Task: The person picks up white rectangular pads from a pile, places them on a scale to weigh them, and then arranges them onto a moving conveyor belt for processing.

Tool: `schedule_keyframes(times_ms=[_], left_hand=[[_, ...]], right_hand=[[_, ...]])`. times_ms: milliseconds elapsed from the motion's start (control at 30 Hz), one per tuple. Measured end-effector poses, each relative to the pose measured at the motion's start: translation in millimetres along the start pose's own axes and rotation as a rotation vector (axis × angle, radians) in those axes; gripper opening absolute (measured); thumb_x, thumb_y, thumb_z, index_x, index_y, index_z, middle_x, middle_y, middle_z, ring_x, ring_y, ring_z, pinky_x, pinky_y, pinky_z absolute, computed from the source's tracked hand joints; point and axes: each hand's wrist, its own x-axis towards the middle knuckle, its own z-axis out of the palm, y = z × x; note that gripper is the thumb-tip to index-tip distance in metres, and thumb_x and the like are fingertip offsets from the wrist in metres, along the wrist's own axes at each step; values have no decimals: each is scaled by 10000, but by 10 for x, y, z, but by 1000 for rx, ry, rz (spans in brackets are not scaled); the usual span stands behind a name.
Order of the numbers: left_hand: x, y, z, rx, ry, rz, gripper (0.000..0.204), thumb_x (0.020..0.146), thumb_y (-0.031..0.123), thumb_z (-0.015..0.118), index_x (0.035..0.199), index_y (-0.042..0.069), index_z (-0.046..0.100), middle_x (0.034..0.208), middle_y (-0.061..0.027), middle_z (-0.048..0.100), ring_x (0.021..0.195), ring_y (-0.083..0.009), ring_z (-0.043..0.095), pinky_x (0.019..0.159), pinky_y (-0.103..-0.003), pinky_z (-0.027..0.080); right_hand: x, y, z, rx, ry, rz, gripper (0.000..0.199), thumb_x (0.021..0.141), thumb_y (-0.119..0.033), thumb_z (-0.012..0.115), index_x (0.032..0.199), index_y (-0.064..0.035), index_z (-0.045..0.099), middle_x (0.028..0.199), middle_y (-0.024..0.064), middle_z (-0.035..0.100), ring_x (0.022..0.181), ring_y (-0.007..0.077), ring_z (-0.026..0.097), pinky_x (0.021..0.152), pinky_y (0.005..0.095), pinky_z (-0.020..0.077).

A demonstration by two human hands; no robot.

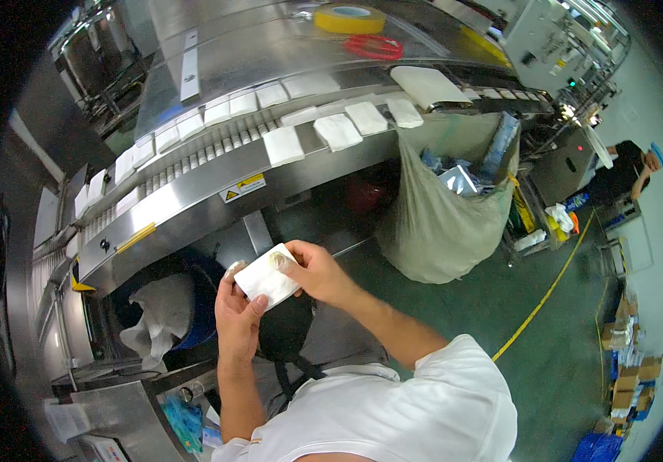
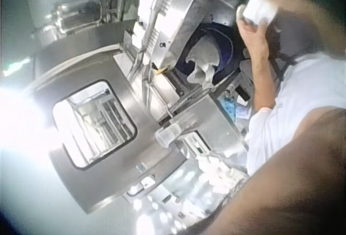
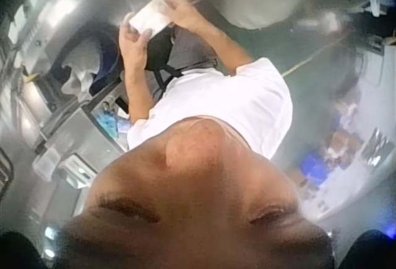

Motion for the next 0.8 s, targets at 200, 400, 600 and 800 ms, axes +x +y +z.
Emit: schedule_keyframes(times_ms=[200, 400, 600, 800], left_hand=[[497, 347, -184, 45, -64, 22, 738, 847, -56, 758, 1487, -2, 393, 1332, -155, 599, 1205, -244, 630, 1020, -362, 542], [1093, 699, -406, 139, -39, 122, 780, 868, -31, 759, 1530, -28, 345, 1325, -201, 598, 1197, -253, 628, 951, -335, 567], [1771, 1296, -634, 257, 206, 201, 779, 881, 42, 791, 1503, -37, 328, 1342, -214, 553, 1177, -282, 623, 921, -358, 580], [1465, 1556, -1013, 342, 334, 453, 732, 948, 122, 739, 1506, -56, 300, 1419, -272, 534, 1270, -312, 601, 1038, -410, 558]], right_hand=[[575, -280, -39, 130, -127, 126, 224, 1037, -174, 636, 1188, -10, 661, 977, 21, 712, 786, 73, 656, 619, 236, 534], [1325, -453, -17, 78, -228, 164, 298, 1037, -240, 657, 1238, -21, 661, 1037, 30, 712, 851, 97, 675, 680, 249, 580], [2563, -713, 180, -121, -291, 169, 414, 1021, -290, 679, 1290, 23, 639, 1111, 74, 705, 953, 142, 682, 834, 290, 602], [3844, -621, -90, -990, -200, 363, 479, 984, -382, 653, 1053, 88, 704, 763, 154, 708, 797, 222, 720, 766, 326, 599]])
